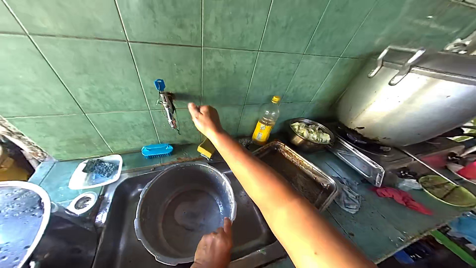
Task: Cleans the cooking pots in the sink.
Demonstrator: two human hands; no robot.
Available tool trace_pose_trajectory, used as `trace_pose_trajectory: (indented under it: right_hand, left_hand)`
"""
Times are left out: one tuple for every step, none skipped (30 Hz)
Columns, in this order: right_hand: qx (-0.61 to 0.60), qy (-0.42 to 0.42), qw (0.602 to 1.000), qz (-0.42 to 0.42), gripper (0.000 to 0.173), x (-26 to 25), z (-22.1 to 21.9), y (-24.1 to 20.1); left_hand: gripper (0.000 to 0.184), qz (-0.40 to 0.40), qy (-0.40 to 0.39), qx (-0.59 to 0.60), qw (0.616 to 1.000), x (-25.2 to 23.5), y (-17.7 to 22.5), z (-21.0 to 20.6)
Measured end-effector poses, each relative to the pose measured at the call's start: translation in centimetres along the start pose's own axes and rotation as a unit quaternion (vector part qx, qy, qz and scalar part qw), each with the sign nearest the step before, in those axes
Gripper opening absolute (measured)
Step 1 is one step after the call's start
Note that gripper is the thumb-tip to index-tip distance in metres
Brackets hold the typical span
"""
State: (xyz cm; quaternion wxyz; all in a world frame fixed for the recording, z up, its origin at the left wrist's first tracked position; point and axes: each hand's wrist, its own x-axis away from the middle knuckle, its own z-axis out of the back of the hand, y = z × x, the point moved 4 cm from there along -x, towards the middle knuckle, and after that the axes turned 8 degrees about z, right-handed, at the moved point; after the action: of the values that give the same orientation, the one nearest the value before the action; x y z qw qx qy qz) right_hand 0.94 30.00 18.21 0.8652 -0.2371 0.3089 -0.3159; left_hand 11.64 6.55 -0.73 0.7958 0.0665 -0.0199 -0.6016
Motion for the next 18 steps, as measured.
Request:
trace_pose_trajectory:
  right_hand:
    - [0.014,0.004,1.0,0.017,0.058,-1.0,0.5,-2.6]
    - [0.039,-0.003,0.999,0.023,0.059,-1.9,0.8,-5.0]
    - [0.074,-0.013,0.997,0.027,0.058,-2.7,0.9,-7.2]
    - [0.109,-0.021,0.993,0.036,0.056,-3.5,0.6,-8.9]
    - [0.139,-0.025,0.989,0.049,0.051,-4.3,0.1,-10.2]
    - [0.155,-0.025,0.986,0.061,0.046,-4.9,-0.6,-11.0]
    - [0.165,-0.02,0.984,0.067,0.04,-5.1,-1.2,-11.5]
    - [0.172,-0.011,0.983,0.066,0.037,-5.3,-1.5,-11.6]
    - [0.178,-0.006,0.982,0.062,0.034,-5.5,-1.6,-11.5]
    - [0.189,-0.01,0.98,0.06,0.031,-5.7,-1.6,-11.2]
    - [0.199,-0.026,0.978,0.064,0.028,-6.0,-1.6,-11.1]
    - [0.205,-0.047,0.975,0.073,0.026,-6.3,-1.4,-11.0]
    - [0.206,-0.067,0.973,0.082,0.025,-6.7,-1.3,-10.9]
    - [0.2,-0.081,0.972,0.088,0.025,-7.0,-1.1,-10.8]
    - [0.191,-0.087,0.974,0.092,0.025,-7.1,-1.0,-10.5]
    - [0.183,-0.088,0.975,0.095,0.025,-7.1,-0.8,-10.3]
    - [0.178,-0.087,0.975,0.098,0.025,-7.2,-0.7,-10.2]
    - [0.172,-0.088,0.976,0.102,0.026,-7.2,-0.7,-10.1]
  left_hand:
    - [0.038,0.022,-0.024,0.009,0.999,-0.6,-0.5,0.1]
    - [0.038,0.05,-0.087,0.033,0.994,-1.4,-0.9,0.4]
    - [0.039,0.072,-0.156,0.077,0.982,-2.3,-1.4,0.9]
    - [0.042,0.082,-0.198,0.142,0.966,-3.3,-2.1,1.4]
    - [0.044,0.083,-0.198,0.223,0.951,-4.4,-3.1,1.8]
    - [0.042,0.08,-0.161,0.309,0.934,-5.7,-4.5,2.3]
    - [0.035,0.074,-0.104,0.379,0.917,-7.2,-6.0,3.2]
    - [0.028,0.076,-0.063,0.423,0.901,-8.8,-7.6,4.5]
    - [0.024,0.092,-0.035,0.459,0.883,-10.6,-9.2,5.8]
    - [0.024,0.122,-0.022,0.499,0.858,-12.4,-10.7,6.8]
    - [0.024,0.155,-0.01,0.547,0.823,-14.3,-11.8,7.8]
    - [0.023,0.179,0.009,0.591,0.787,-16.2,-12.8,8.4]
    - [0.021,0.197,0.021,0.623,0.757,-17.8,-13.5,9.0]
    - [0.021,0.21,0.03,0.645,0.734,-19.3,-13.9,9.5]
    - [0.021,0.222,0.035,0.66,0.717,-20.5,-14.1,9.7]
    - [0.023,0.229,0.046,0.669,0.706,-21.7,-14.0,9.8]
    - [0.028,0.227,0.055,0.676,0.699,-22.5,-13.9,9.8]
    - [0.037,0.225,0.065,0.682,0.693,-23.2,-13.9,9.5]
